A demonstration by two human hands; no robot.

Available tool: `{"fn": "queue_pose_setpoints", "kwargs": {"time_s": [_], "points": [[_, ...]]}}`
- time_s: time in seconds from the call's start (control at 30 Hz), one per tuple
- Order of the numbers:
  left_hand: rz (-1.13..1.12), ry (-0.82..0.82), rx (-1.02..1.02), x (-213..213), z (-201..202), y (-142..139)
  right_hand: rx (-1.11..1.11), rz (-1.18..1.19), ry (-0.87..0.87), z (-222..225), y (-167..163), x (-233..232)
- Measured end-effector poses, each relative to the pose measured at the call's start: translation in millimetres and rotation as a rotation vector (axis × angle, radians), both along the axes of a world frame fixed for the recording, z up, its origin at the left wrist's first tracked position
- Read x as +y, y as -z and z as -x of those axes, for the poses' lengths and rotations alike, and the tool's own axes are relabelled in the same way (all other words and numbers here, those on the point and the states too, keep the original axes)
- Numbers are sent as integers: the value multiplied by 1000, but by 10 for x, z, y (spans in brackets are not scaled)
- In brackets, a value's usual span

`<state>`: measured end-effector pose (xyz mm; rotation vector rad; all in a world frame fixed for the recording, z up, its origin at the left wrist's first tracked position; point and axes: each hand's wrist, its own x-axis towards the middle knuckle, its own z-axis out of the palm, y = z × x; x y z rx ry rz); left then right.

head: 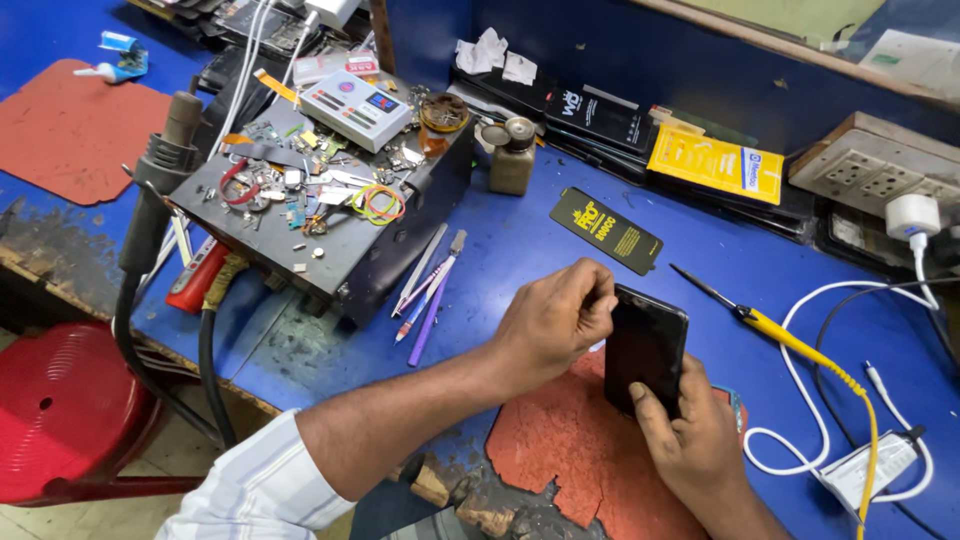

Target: The person uses a soldering iron to work on a small circuit board placed on a red mat. After soldering, the person picks up a black smartphone, presses the power button, and the screen lights up showing the time and date.

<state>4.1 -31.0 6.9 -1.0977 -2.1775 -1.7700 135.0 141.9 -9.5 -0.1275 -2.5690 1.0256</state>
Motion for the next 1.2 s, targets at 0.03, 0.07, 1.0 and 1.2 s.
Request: {"fn": "queue_pose_setpoints", "kwargs": {"time_s": [0.03,0.07,1.0,1.2], "points": [[-9,-2,3,-1,-9,1,44,-39,-9,18,-11,-13],[-17,-2,-3,0,-25,4,79,-78,-16,28,-24,-22],[-133,255,-165,32,-283,-4,136,-410,77,46,-120,-17],[-103,232,-106,7,-331,-7,125,-565,77,52,-284,-23]]}}
